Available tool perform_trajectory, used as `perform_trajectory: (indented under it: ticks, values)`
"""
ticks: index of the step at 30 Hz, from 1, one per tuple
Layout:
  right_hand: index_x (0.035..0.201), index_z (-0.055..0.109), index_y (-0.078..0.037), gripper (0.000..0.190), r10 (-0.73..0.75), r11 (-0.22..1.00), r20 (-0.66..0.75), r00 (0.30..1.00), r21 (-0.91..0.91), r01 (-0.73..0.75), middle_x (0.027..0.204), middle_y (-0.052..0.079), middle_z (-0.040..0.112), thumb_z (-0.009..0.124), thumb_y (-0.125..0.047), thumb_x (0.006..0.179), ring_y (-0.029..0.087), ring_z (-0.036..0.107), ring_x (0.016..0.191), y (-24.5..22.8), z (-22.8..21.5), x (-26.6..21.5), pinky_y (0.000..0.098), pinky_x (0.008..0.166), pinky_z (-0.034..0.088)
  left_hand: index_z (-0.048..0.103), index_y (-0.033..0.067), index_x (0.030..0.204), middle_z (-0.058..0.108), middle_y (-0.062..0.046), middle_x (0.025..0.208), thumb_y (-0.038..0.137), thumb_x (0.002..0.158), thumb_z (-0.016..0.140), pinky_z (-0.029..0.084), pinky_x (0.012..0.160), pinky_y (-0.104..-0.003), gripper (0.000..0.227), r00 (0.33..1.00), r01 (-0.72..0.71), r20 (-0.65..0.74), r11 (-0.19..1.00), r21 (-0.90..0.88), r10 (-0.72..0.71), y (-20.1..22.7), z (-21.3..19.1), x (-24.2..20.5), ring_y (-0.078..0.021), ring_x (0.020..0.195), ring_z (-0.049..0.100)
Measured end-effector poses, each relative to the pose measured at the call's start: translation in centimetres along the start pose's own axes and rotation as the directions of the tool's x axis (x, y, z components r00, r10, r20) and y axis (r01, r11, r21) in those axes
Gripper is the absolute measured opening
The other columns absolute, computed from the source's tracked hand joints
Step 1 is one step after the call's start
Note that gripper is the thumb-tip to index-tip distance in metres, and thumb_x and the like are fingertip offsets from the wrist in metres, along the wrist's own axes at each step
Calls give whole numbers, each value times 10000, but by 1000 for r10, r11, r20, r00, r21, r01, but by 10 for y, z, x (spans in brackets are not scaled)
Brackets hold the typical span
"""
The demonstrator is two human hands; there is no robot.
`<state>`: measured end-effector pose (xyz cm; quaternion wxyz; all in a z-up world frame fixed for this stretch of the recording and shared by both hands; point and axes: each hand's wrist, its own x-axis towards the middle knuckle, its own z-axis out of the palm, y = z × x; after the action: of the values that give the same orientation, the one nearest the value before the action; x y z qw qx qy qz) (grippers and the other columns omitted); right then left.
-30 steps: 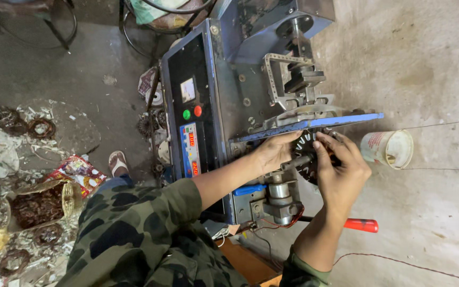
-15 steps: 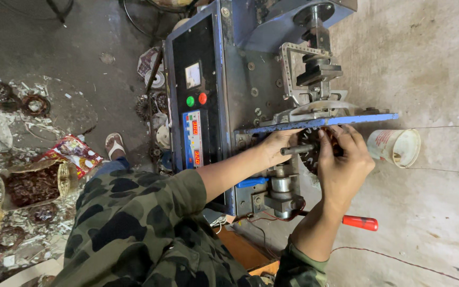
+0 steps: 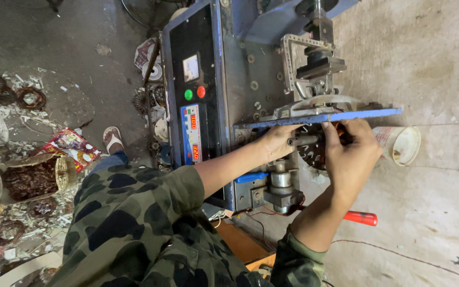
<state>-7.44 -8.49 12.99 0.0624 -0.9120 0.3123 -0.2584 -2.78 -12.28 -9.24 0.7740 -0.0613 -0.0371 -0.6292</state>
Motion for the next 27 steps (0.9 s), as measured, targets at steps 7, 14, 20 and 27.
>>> perform_trajectory:
  ticks: [7,14,20,27]
  values:
    - [1104,744,-1,254,-58,997,35,998,-43,60,1048,155,725,845,-37,874,265,701,826,-12,-5,6,340,769,536,668,87,1257,696,-55,1222,204,993,699,557,1022,-461,290,1000,10,-7,999,-35,-10,1,-5,3,-227,1140,663]
    - [1074,742,1,222,5,1000,69,998,-29,-3,993,153,716,834,-62,883,274,691,822,-19,-7,6,350,777,521,666,84,1250,700,-67,1192,175,991,702,567,1006,-439,277,997,23,-70,1000,-13,-23,1,-8,5,-249,1097,679]
    - [1078,750,-2,231,24,999,44,999,-40,-23,998,152,729,839,-80,880,278,700,821,-21,-7,7,350,773,521,611,95,1331,676,-67,1243,261,1019,635,528,906,-399,355,989,119,-91,992,47,-114,18,18,-12,-258,1110,683]
    - [1087,754,-2,233,-17,997,40,999,-75,20,973,165,715,856,-92,899,288,687,809,4,-5,5,358,771,522,587,83,1388,730,-111,1228,327,1040,563,587,932,-393,425,995,85,-98,405,910,12,71,17,-146,-272,1089,731]
